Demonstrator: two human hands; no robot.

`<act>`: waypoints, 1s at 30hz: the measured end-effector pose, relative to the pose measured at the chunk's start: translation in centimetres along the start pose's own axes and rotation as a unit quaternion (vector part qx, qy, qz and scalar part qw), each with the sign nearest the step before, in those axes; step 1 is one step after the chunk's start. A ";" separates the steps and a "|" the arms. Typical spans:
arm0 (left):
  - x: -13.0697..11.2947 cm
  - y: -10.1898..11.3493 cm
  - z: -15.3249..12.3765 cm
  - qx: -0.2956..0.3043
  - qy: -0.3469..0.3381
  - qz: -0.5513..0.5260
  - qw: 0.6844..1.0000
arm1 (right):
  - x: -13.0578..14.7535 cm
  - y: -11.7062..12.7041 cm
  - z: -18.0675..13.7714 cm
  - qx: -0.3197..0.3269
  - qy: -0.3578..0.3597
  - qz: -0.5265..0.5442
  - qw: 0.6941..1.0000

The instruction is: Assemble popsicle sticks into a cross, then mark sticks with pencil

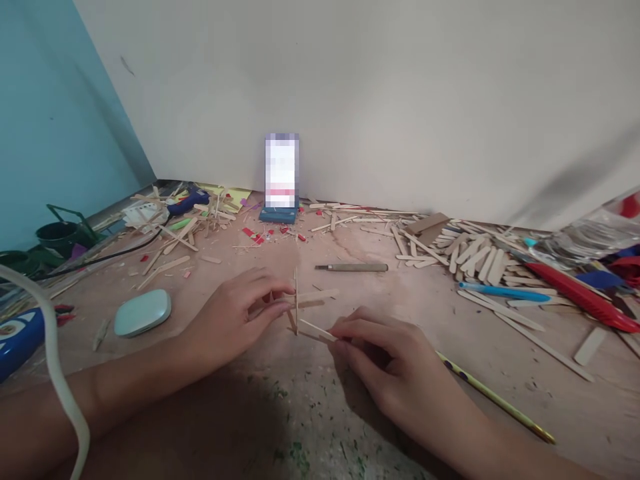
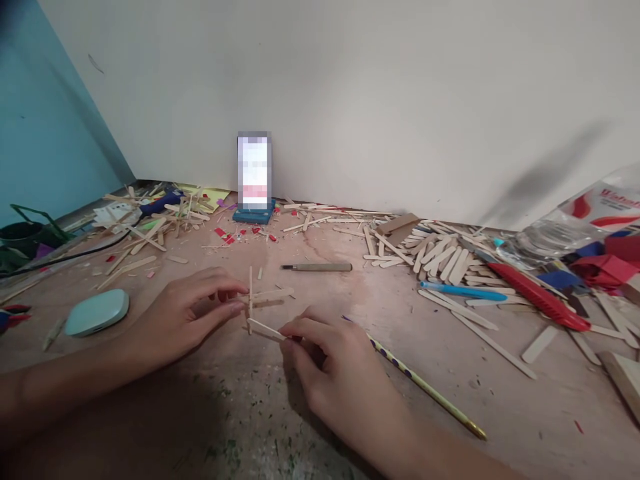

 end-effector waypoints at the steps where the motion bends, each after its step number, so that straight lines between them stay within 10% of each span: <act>1: 0.0 0.0 0.0 -0.003 -0.001 0.000 1.000 | 0.0 0.0 0.0 0.000 0.003 0.000 1.000; 15: -0.3 0.8 -0.2 -0.083 -0.004 0.022 0.996 | 0.4 -0.3 -0.3 0.004 0.057 -0.019 0.998; 30: -1.9 -0.9 -3.2 -0.040 -0.268 0.161 0.949 | 1.5 -0.5 -0.9 -0.073 0.113 -0.054 0.989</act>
Point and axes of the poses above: each hand's wrist, its own z-axis towards the middle knuckle, its own y-axis out of the back of the hand, x = y × z, the point moved 3 cm from there along z, towards the middle knuckle, and after that the axes turned 10 degrees about x, right-handed, at the moved point
